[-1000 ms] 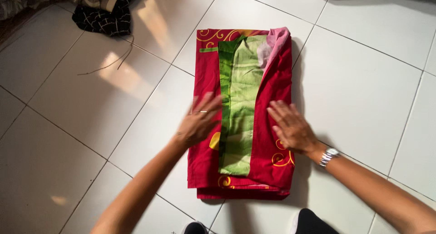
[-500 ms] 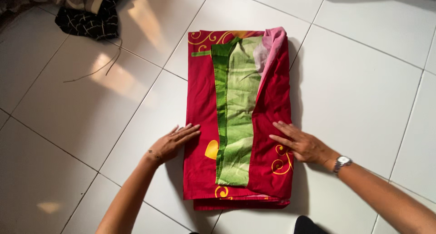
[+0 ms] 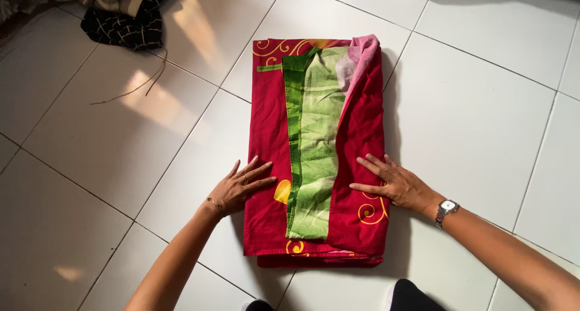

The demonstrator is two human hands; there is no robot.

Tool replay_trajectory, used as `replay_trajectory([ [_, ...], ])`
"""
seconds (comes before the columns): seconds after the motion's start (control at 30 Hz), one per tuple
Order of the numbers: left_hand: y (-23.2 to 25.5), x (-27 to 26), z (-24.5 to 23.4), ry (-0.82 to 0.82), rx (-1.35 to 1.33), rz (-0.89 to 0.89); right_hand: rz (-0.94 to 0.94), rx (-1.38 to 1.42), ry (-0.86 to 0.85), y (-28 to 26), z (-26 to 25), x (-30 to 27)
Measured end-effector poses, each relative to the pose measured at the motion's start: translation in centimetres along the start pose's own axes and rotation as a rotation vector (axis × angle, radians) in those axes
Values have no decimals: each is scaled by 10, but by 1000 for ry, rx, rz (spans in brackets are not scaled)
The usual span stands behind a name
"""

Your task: The person folds a red floral-patterned cloth on a small table, then places it on a bed with other folded items. The person then folds a black checkered cloth on the floor and adds it to the stack on the bed.

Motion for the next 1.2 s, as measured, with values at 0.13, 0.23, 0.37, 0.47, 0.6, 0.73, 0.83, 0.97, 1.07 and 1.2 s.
replay_trajectory([
  [0.13,-9,-1,10,57,-31,-6,160,39,-133,-4,-4,-14],
  [0.23,-19,-18,26,-139,-131,-166,218,302,-201,-16,-13,-38],
  [0.37,-24,-37,48,-109,-701,-443,616,1162,-291,-5,-12,-78],
  [0.47,-27,-44,65,20,-1244,-633,930,1147,-242,16,4,-86],
  [0.6,-28,-43,80,-112,-1353,-991,1267,1400,-287,25,50,-65],
  [0.73,-25,-24,54,81,-1350,-1002,1253,1057,-95,42,40,-49],
  [0.83,-29,-9,33,280,-1259,-979,966,818,274,59,0,-18],
  [0.97,-44,16,13,473,-1075,-890,797,773,292,75,-17,34],
  [1.07,-59,29,2,549,-872,-871,1019,649,240,83,-7,45],
  [1.2,-57,39,13,517,-785,-1111,1018,402,281,85,16,62],
])
Point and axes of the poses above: each hand's wrist, its own x-axis towards the middle knuckle, its own z-axis out of the palm, y = z × x, the point moved 6 cm from there along x, towards the middle knuckle, and after that the axes turned 4 degrees about -x, right-handed, at the moved point
